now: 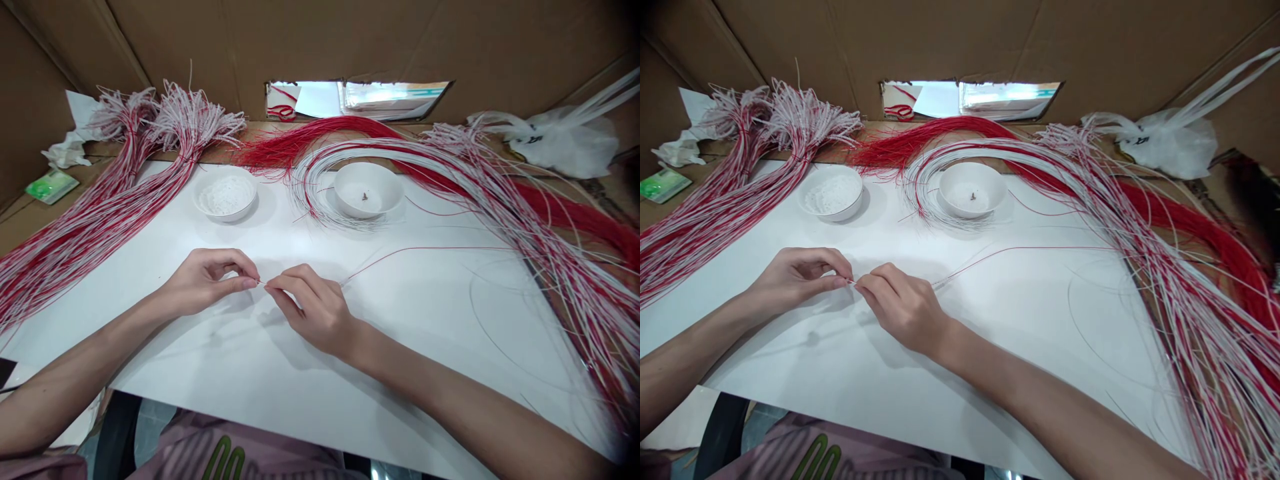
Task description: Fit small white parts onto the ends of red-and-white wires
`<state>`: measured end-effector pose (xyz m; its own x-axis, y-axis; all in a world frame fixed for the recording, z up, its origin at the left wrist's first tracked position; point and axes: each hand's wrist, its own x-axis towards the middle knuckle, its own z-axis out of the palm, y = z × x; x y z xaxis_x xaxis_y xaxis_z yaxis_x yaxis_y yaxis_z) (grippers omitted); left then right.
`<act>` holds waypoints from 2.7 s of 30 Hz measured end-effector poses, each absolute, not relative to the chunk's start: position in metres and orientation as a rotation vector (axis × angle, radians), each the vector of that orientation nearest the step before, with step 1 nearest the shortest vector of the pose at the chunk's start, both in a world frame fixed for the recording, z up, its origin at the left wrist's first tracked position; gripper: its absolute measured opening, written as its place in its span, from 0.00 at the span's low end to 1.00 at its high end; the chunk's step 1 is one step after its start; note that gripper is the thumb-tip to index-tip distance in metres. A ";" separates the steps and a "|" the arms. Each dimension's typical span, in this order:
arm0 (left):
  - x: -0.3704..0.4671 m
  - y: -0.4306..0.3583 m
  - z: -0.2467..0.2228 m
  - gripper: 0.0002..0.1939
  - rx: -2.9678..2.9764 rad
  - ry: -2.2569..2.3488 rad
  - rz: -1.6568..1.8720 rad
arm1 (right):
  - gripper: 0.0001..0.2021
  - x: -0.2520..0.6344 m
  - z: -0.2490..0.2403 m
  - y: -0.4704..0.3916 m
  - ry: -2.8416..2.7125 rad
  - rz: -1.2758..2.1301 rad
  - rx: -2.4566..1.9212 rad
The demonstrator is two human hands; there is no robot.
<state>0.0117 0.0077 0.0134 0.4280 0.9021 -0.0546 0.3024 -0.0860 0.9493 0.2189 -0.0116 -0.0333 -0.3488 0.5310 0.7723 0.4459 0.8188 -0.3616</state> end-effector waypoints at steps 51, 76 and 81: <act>0.015 0.005 0.013 0.05 1.746 1.124 0.630 | 0.05 0.220 -0.037 -0.009 -2.008 0.033 -0.760; -0.003 0.012 0.017 0.02 2.352 1.172 0.761 | 0.13 0.220 -0.031 -0.007 -1.940 0.393 -1.065; 0.001 0.010 0.012 0.04 2.365 1.057 0.639 | 0.06 0.217 -0.035 -0.008 -2.059 0.393 -0.873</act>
<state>0.0013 0.0098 0.0124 0.5950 0.7730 0.2201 0.5546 -0.5931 0.5836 0.2168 -0.0083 -0.0354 -0.4010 0.7056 0.5843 0.4405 0.7077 -0.5523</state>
